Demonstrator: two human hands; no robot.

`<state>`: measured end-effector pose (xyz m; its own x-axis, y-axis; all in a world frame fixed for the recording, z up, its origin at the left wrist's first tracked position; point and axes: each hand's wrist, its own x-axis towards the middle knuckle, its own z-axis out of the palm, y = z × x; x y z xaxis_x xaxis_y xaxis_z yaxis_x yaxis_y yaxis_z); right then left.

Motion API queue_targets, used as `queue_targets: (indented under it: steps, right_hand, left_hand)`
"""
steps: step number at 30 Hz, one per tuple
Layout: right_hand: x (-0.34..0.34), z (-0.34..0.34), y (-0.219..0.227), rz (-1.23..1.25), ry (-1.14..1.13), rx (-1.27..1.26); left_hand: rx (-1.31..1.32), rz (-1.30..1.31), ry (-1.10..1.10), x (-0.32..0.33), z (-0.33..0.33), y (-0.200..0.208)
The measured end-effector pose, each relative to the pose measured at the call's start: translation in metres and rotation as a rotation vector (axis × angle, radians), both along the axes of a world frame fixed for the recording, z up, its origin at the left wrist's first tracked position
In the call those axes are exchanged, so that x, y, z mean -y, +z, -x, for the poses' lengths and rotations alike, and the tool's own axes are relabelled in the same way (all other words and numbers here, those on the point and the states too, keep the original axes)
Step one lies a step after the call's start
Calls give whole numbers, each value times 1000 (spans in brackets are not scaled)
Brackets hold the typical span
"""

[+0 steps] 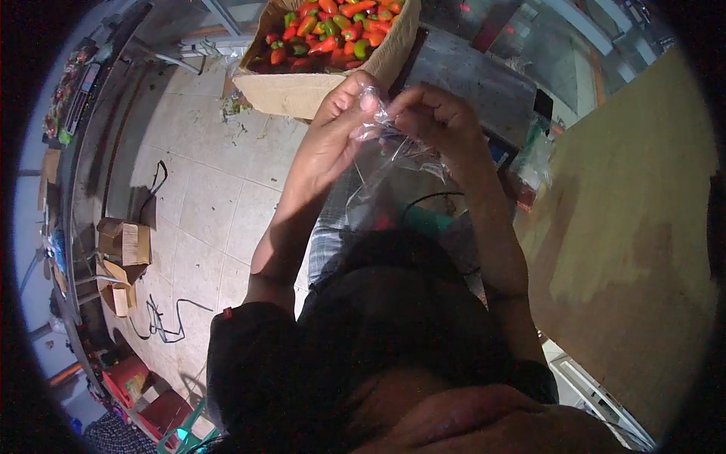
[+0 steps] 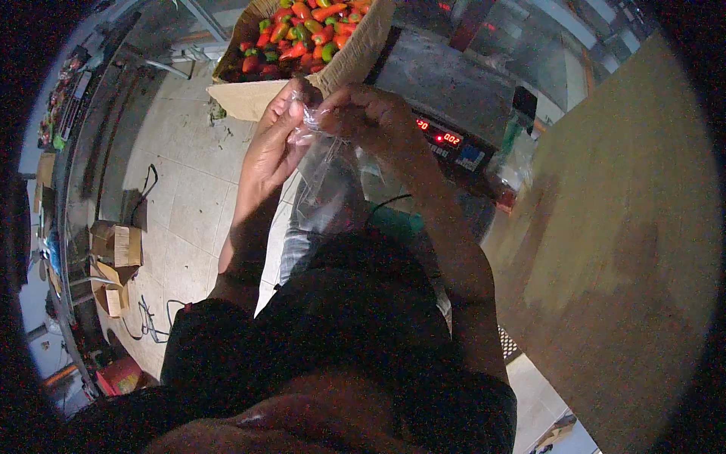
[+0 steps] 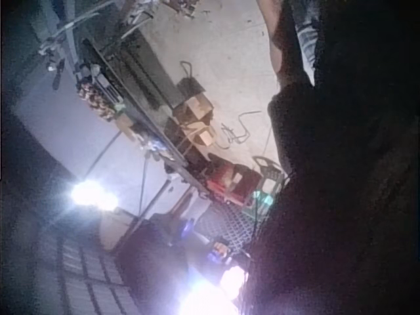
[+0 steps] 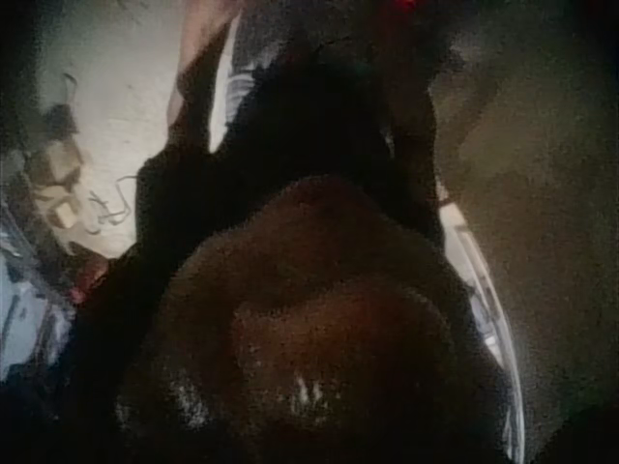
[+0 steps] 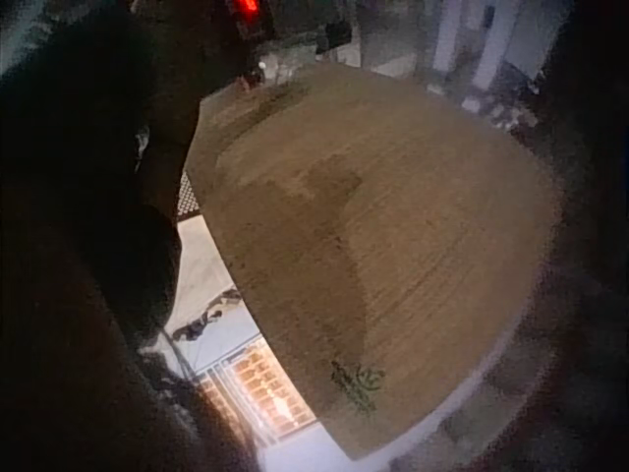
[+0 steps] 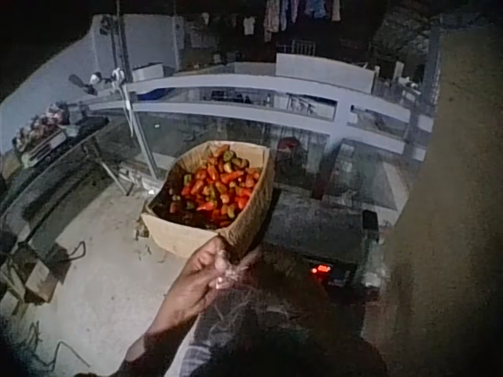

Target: The person picks peppers from a cardboard box and puts them into a plastic bag. They weigh the bag on a digital scale, add more peppers to reach a target weight, and then tie the bag by hand.

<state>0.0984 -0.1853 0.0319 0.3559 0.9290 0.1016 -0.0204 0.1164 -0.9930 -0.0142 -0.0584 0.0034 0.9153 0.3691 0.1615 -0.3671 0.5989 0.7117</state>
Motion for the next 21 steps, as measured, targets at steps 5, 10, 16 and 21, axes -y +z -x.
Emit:
queue_targets:
  steps: [5, 10, 16, 21]
  right_hand:
    - [-5, -7, -17, -106, -204, 73]
    - [-12, -18, -14, -242, -348, 483]
    - [-5, -15, -4, -85, -290, 107]
    - [-6, -7, -4, -167, -229, -249]
  left_hand:
    - [-89, -157, 94, -3, -5, 0]
    - [-210, -430, 181, -3, -2, 4]
    - [-125, -301, 152, -9, -2, -6]
    - [-24, 104, -3, 3, -7, 5]
